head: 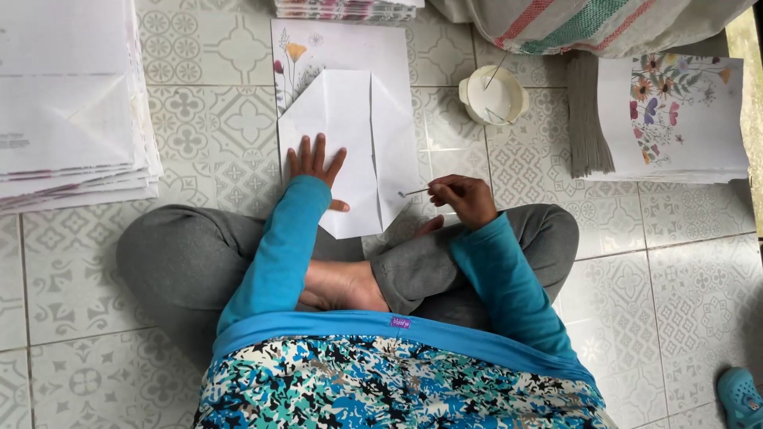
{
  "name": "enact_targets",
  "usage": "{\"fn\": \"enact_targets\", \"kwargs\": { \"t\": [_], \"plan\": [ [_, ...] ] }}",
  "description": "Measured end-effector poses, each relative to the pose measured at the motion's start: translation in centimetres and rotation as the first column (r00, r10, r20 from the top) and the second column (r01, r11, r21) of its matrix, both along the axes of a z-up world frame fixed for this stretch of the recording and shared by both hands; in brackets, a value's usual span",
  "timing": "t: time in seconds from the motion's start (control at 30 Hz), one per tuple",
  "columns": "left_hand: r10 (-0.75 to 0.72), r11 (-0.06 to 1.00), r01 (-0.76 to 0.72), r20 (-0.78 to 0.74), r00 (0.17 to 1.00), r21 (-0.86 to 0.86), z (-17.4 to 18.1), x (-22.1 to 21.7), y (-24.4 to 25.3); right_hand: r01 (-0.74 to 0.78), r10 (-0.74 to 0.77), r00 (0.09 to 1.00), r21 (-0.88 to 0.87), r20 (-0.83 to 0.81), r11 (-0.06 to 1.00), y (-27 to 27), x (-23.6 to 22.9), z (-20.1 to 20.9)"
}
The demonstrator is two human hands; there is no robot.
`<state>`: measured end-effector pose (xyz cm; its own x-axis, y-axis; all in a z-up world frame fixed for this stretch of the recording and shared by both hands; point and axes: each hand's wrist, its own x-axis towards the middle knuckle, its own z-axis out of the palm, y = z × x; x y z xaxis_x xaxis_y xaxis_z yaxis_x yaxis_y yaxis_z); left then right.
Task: Folding pre-printed paper sheets and applying glue to the edges to create envelopes.
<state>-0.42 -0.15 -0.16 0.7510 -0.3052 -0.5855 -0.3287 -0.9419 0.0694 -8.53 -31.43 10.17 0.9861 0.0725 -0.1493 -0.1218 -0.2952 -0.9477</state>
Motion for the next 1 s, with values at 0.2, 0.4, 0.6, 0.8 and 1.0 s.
{"fn": "enact_targets", "kwargs": {
  "t": [0.2,0.4,0.6,0.8,1.0],
  "plan": [
    [-0.004,1.0,0.004,-0.002,1.0,-0.003,0.0,0.0,-0.1,-0.098,0.095,0.995,-0.117,-0.031,0.988,1.7,-0.2,-0.2],
    [-0.008,1.0,0.008,-0.008,1.0,0.003,0.0,0.1,-0.2,-0.094,0.093,0.996,-0.256,-0.014,0.962,1.5,0.2,0.2],
    [-0.008,1.0,0.008,-0.013,1.0,-0.007,0.1,0.1,-0.2,-0.232,0.213,0.972,-0.233,-0.102,0.945,3.2,-0.9,1.3],
    [-0.007,1.0,0.007,-0.011,1.0,-0.012,0.0,0.1,-0.2,-0.212,0.191,0.976,-0.245,-0.104,0.946,3.9,-0.8,1.7],
    [-0.004,1.0,0.004,-0.014,1.0,-0.009,0.2,0.1,-0.2,-0.025,0.027,1.0,-0.433,-0.002,0.901,0.4,0.7,-1.2]
  ]
}}
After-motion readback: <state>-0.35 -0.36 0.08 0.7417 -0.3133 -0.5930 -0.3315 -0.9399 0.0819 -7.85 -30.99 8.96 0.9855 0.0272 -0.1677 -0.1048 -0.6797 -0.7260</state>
